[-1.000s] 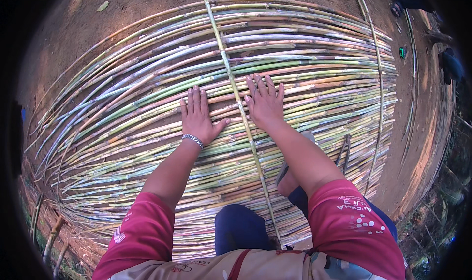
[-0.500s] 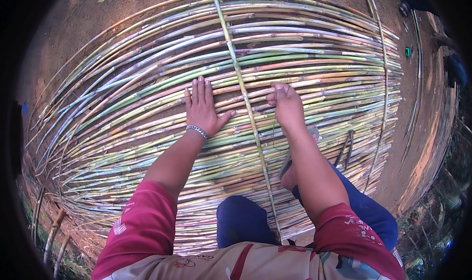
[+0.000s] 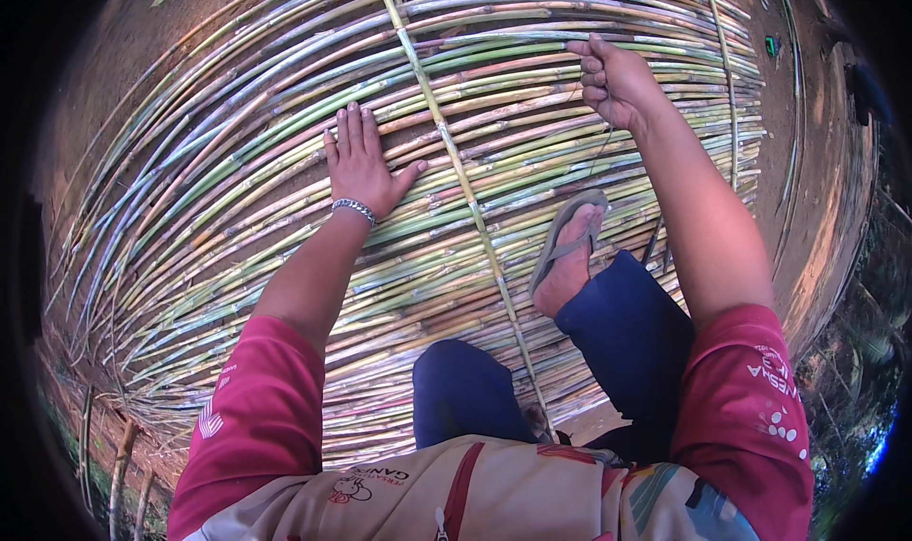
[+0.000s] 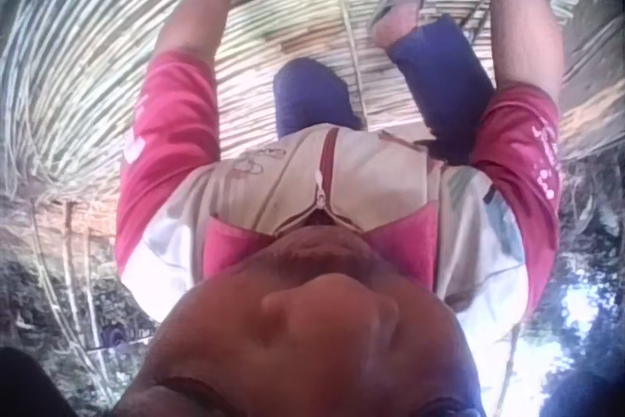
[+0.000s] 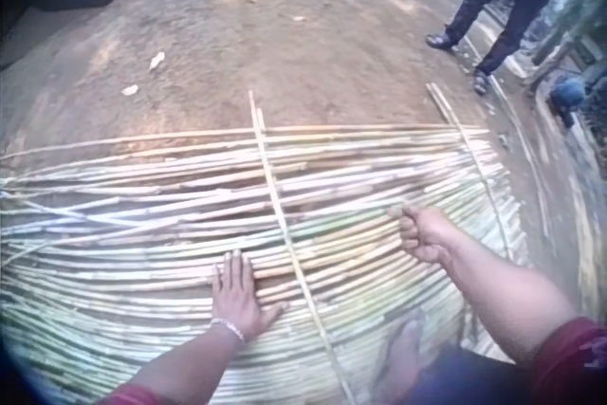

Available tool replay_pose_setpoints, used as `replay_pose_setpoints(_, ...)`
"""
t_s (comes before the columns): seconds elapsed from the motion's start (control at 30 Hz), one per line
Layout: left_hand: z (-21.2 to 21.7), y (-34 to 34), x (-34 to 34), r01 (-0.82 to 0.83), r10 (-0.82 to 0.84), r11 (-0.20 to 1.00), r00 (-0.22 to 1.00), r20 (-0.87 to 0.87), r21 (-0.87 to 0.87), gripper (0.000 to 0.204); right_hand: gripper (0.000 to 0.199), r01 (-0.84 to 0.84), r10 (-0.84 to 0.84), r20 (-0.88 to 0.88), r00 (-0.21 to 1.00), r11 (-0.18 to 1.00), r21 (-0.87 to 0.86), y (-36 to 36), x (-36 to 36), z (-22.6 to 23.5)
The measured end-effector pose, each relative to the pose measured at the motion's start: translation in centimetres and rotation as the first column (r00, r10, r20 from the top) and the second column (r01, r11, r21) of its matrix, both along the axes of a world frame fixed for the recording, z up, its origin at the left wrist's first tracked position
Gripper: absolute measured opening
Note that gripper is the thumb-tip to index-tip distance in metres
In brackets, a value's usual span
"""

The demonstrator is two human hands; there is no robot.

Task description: The person sits on the ground and weaves thin bamboo strips into a larger bamboo mat structure. They use a knife to trim the ends of the strips and a hammer to secure them into place.

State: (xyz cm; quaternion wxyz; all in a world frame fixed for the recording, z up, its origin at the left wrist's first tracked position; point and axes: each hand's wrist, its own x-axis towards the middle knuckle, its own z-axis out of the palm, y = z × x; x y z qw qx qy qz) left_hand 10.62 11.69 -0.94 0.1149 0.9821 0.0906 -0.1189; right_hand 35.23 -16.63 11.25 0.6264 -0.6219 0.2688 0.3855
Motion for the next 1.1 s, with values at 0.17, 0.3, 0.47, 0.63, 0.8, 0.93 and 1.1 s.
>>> replay_pose_setpoints(0.17, -0.3, 0.1, -0.5, -0.008, 0.008, 1.0, 1.0, 0.011, 0.001, 0.122, 0.036, 0.347, -0.348, -0.045, 0.936, 0.901, 0.261, 3.8, 0.3, -1.7)
replay_pose_setpoints(0.3, 0.1, -0.3, 0.1, 0.0, 0.0, 1.0, 1.0, 0.023, 0.007, 0.122, 0.038, 0.352, -0.377, 0.033, 0.926, 0.891, 0.288, 1.4, 1.4, -2.4)
replay_pose_setpoints(0.47, -0.5, -0.2, -0.5, 0.001, -0.001, 1.0, 1.0, 0.024, 0.024, 0.122, 0.04, 0.04, -0.033, -0.039, 0.999, 0.981, 0.19, 1.1, 1.4, -0.9)
replay_pose_setpoints(0.63, 0.0, -0.1, -0.5, -0.01, 0.01, 0.999, 1.0, -0.002, 0.051, 0.121, 0.048, -0.531, 0.542, -0.085, 0.836, 0.761, -0.374, -1.7, -1.3, 3.6)
replay_pose_setpoints(0.8, 0.1, -0.2, -0.6, -0.01, 0.009, 0.998, 1.0, 0.011, 0.069, 0.12, 0.038, -0.488, 0.502, -0.034, 0.864, 0.82, -0.298, -5.1, -2.6, 5.7)
replay_pose_setpoints(0.93, 0.3, -0.5, -0.3, -0.016, 0.014, 0.998, 1.0, 0.028, 0.055, 0.12, 0.033, -0.359, 0.346, -0.102, 0.933, 0.869, -0.34, -3.8, -7.8, 5.4)
replay_pose_setpoints(1.1, -0.2, -0.3, -0.8, -0.022, 0.019, 0.998, 0.998, 0.052, 0.052, 0.12, 0.033, -0.589, 0.788, -0.03, 0.615, 0.433, -0.683, -6.9, -7.7, 6.9)
